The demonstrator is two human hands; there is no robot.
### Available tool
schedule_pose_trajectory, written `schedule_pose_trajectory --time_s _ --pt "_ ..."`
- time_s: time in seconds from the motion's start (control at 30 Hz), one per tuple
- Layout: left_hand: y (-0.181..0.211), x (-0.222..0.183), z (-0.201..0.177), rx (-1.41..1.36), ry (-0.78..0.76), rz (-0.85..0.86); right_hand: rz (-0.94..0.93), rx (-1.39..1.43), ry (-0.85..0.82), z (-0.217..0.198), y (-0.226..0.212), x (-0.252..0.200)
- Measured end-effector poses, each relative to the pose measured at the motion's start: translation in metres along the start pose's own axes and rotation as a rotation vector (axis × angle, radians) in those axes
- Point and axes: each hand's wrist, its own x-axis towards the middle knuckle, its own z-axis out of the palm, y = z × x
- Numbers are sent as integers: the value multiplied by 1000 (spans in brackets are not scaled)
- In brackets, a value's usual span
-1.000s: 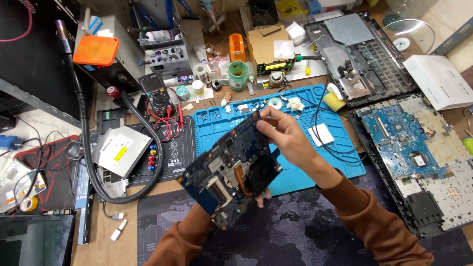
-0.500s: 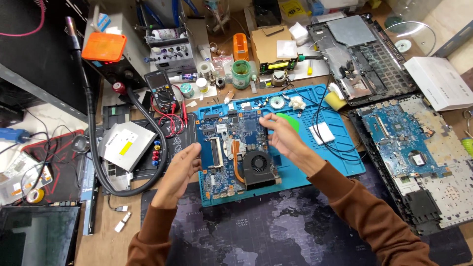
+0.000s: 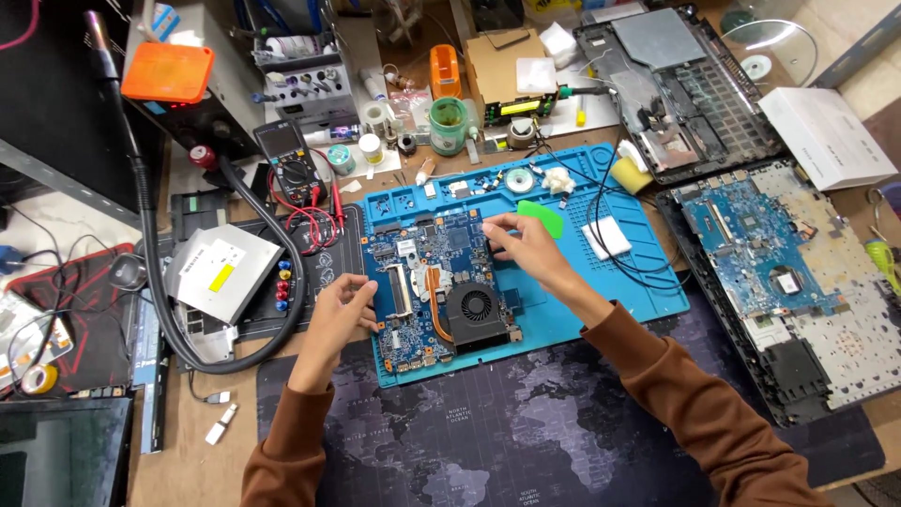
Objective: Disassembling a laptop by removing the motherboard and detaching the screen assembly
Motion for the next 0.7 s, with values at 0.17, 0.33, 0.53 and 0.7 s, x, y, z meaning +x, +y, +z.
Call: schedule_pose_trajectory --time_s 0.17,0.33,0.53,0.7 --pt "1 6 1 354 13 32 -38 -101 -38 1 -7 -5" --pt "-21 20 5 661 -3 117 -73 -124 -54 -4 2 -1" --pt "21 -5 14 807 -67 142 -92 -203 -96 -15 3 6" --pt "56 -11 26 829 -58 248 -340 -520 9 -27 8 37"
